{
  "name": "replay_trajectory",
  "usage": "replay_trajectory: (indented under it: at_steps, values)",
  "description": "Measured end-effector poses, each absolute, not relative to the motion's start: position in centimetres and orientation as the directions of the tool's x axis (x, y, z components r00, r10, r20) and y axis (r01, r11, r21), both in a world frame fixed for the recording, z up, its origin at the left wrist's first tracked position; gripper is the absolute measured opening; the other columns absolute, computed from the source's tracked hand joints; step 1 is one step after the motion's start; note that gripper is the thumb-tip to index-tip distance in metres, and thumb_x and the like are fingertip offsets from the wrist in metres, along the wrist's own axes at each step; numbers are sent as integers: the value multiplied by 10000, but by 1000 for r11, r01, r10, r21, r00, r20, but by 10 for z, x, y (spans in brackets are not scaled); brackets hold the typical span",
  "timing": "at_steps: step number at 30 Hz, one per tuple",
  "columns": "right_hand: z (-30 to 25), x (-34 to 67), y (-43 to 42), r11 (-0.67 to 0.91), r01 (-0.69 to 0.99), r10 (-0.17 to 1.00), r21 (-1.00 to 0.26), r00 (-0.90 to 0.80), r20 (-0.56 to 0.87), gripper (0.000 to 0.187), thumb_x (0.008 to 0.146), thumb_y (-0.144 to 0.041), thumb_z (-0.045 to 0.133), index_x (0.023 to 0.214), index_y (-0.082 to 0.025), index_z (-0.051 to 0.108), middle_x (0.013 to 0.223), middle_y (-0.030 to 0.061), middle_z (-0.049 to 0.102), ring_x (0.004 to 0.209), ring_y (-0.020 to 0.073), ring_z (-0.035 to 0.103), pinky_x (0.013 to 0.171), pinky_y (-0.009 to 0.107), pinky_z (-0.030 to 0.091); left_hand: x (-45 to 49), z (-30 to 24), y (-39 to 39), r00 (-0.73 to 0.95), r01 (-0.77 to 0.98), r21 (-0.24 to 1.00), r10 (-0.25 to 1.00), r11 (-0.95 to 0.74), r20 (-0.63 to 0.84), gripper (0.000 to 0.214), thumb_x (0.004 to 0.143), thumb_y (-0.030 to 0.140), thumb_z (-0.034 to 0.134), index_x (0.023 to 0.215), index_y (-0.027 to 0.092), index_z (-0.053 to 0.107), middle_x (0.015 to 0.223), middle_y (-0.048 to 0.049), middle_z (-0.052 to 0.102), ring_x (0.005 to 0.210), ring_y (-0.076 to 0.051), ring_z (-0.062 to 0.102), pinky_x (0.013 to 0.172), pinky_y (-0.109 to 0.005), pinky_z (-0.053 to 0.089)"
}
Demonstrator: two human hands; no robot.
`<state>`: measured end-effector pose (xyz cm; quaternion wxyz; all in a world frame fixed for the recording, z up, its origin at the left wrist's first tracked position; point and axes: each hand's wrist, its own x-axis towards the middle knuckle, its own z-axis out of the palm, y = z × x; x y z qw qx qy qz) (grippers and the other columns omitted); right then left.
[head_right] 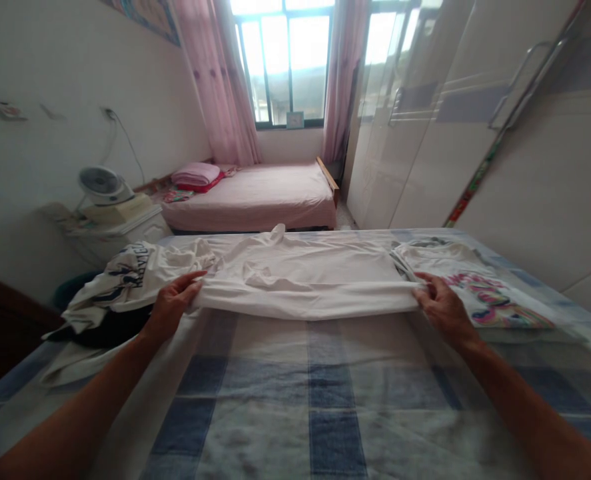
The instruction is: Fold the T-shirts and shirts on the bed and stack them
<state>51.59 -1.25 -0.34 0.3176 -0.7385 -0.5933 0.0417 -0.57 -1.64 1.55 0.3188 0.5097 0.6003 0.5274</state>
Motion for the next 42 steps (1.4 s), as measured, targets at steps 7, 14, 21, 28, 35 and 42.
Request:
replay_trajectory:
  at_steps: [7,14,21,28,35,42]
  values:
    - [0,541,-31,-121,880,981,-460,175,78,504,740,-380,490,1207,-225,599,1088,106,683,948,254,642,792,330,460,-27,21,-49,-38,520,854,999,11,11,540,673,490,633,1077,135,681,692,4,585,562,-103,458,511,-210,334]
    - [-4,529,-33,-44,993,964,-106,70,256,486,834,-355,425,1245,-141,570,1217,182,614,1125,300,568,899,403,458,-25,16,-43,29,863,503,999,-43,36,561,785,535,471,1123,125,650,788,-59,678,684,-195,603,671,-301,446]
    - [-18,504,-2,153,987,945,-53,-131,300,341,840,-329,437,1064,-205,662,1220,111,602,1130,270,548,867,428,465,12,5,-17,53,981,182,996,-67,78,386,865,426,409,998,165,660,931,-95,698,859,-235,647,750,-312,452]
    - [-31,504,8,133,988,953,-79,-105,286,241,829,-347,423,798,-208,617,985,79,650,989,236,575,830,382,426,10,-5,-21,-60,980,190,997,50,44,311,844,449,457,839,187,624,767,-92,679,755,-254,643,637,-310,402]
    - [-33,502,7,79,996,959,-45,-63,277,213,826,-314,404,792,-206,583,928,86,638,943,241,575,795,384,416,6,-2,-21,24,978,203,992,-49,124,209,872,298,434,818,204,612,780,-51,662,733,-199,614,640,-270,378]
    - [-20,481,3,149,988,901,-27,-124,415,264,810,-238,429,975,-171,623,1152,129,606,1087,287,542,878,444,427,4,-9,-32,151,988,-77,896,-131,418,277,916,175,355,955,154,629,927,-126,631,868,-251,597,711,-326,434]
